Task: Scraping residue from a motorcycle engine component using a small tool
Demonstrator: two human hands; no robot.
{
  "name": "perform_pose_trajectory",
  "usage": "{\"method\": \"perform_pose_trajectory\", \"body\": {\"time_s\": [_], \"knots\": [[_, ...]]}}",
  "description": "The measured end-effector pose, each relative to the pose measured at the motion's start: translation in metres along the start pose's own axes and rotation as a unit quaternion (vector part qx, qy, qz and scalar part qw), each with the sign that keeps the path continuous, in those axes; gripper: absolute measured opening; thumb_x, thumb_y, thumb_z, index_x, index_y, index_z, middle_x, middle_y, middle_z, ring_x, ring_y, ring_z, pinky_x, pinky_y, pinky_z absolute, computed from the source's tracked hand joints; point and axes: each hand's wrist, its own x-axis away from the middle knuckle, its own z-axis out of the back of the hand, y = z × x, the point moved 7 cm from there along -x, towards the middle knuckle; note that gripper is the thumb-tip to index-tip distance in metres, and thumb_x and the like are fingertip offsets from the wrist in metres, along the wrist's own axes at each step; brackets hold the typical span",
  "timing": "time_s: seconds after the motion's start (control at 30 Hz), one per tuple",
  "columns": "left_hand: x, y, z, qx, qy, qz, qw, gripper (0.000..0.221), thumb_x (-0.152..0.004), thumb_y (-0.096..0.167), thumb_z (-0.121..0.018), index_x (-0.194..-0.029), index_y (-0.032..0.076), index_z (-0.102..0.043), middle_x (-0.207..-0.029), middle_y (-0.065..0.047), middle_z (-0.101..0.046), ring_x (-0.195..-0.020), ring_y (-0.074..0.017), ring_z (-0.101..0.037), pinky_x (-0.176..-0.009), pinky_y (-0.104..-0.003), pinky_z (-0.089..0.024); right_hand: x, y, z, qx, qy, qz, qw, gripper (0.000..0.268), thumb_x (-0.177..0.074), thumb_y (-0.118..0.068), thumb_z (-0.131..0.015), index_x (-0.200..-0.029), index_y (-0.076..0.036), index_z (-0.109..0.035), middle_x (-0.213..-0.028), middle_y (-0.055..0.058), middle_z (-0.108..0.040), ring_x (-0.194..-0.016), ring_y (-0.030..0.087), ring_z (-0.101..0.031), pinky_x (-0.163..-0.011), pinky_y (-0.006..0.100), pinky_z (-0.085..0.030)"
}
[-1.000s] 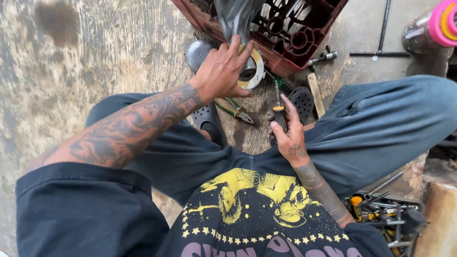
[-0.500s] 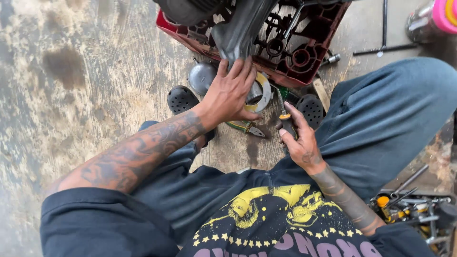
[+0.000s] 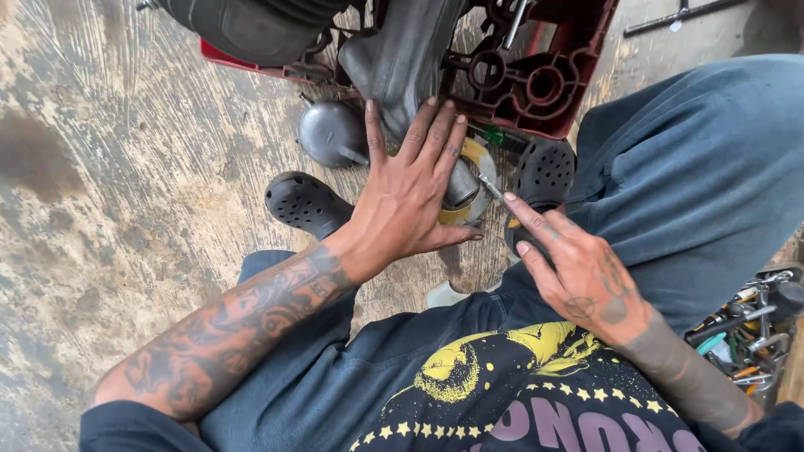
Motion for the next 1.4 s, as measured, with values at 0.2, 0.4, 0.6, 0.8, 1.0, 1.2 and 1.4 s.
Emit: {"method": "perform_pose_trajectory", "body": {"time_s": [0.2, 0.4, 0.6, 0.8, 1.0, 1.2, 1.4], "knots": [[0.004, -0.006, -0.012, -0.052, 0.063, -0.039, 0.996, 0.128, -0.080, 0.094, -0.057, -0.162, -0.002, -0.030, -0.163, -0.020, -0.042, -0.156, -0.0347, -0.030, -0.116, -0.080, -0.009, -0.003, -0.020, 0.013, 0.115, -0.012, -0.034, 0.993, 0.056, -0.103, -0.025, -0.050, -0.159, -0.025, -0.047, -0.097, 0.008, -0.053, -0.068, 0.040, -0.063, -0.062, 0.054, -0.055], [0.004, -0.006, -0.016, -0.032, 0.075, -0.046, 0.996, 0.129, -0.078, 0.093, -0.062, -0.159, -0.003, -0.037, -0.161, -0.020, -0.046, -0.156, -0.0346, -0.029, -0.116, -0.080, -0.007, -0.005, -0.023, 0.014, 0.216, -0.012, -0.003, 0.976, 0.060, -0.100, -0.025, -0.054, -0.160, -0.028, -0.048, -0.097, 0.003, -0.058, -0.059, 0.035, -0.065, -0.048, 0.049, -0.057], [0.004, -0.007, -0.012, -0.019, 0.079, -0.048, 0.996, 0.126, -0.077, 0.091, -0.065, -0.157, -0.004, -0.042, -0.158, -0.021, -0.047, -0.154, -0.0358, -0.030, -0.115, -0.081, -0.009, -0.009, -0.027, 0.014, 0.228, 0.007, 0.009, 0.974, 0.059, -0.101, -0.023, -0.055, -0.159, -0.025, -0.050, -0.098, 0.002, -0.060, -0.057, 0.032, -0.065, -0.046, 0.046, -0.057], [0.004, -0.007, -0.017, -0.011, 0.077, -0.048, 0.996, 0.126, -0.077, 0.090, -0.065, -0.158, -0.003, -0.041, -0.160, -0.020, -0.046, -0.155, -0.0365, -0.027, -0.115, -0.082, -0.006, -0.009, -0.029, 0.017, 0.244, -0.006, 0.005, 0.970, 0.060, -0.100, -0.025, -0.054, -0.160, -0.027, -0.049, -0.095, 0.001, -0.059, -0.057, 0.032, -0.066, -0.044, 0.047, -0.056], [0.004, -0.007, -0.017, -0.016, 0.091, -0.046, 0.995, 0.126, -0.074, 0.091, -0.067, -0.155, -0.004, -0.045, -0.157, -0.020, -0.049, -0.155, -0.0360, -0.028, -0.115, -0.081, -0.007, -0.008, -0.028, 0.018, 0.240, -0.008, -0.006, 0.971, 0.061, -0.098, -0.026, -0.055, -0.158, -0.029, -0.051, -0.098, 0.001, -0.062, -0.063, 0.034, -0.069, -0.049, 0.051, -0.057], [0.004, -0.008, -0.017, 0.003, 0.099, -0.046, 0.994, 0.126, -0.070, 0.089, -0.070, -0.153, -0.003, -0.047, -0.155, -0.020, -0.050, -0.154, -0.0361, -0.029, -0.115, -0.081, -0.006, -0.015, -0.030, 0.017, 0.237, -0.021, -0.034, 0.971, 0.061, -0.098, -0.028, -0.053, -0.159, -0.032, -0.048, -0.096, 0.001, -0.061, -0.063, 0.036, -0.070, -0.047, 0.054, -0.056], [0.004, -0.008, -0.017, -0.005, 0.095, -0.047, 0.994, 0.126, -0.072, 0.089, -0.069, -0.154, -0.004, -0.046, -0.157, -0.019, -0.049, -0.154, -0.0361, -0.028, -0.114, -0.082, -0.006, -0.016, -0.035, 0.022, 0.275, 0.004, -0.002, 0.962, 0.062, -0.097, -0.026, -0.055, -0.159, -0.031, -0.051, -0.093, -0.003, -0.061, -0.060, 0.027, -0.069, -0.044, 0.046, -0.056]]}}
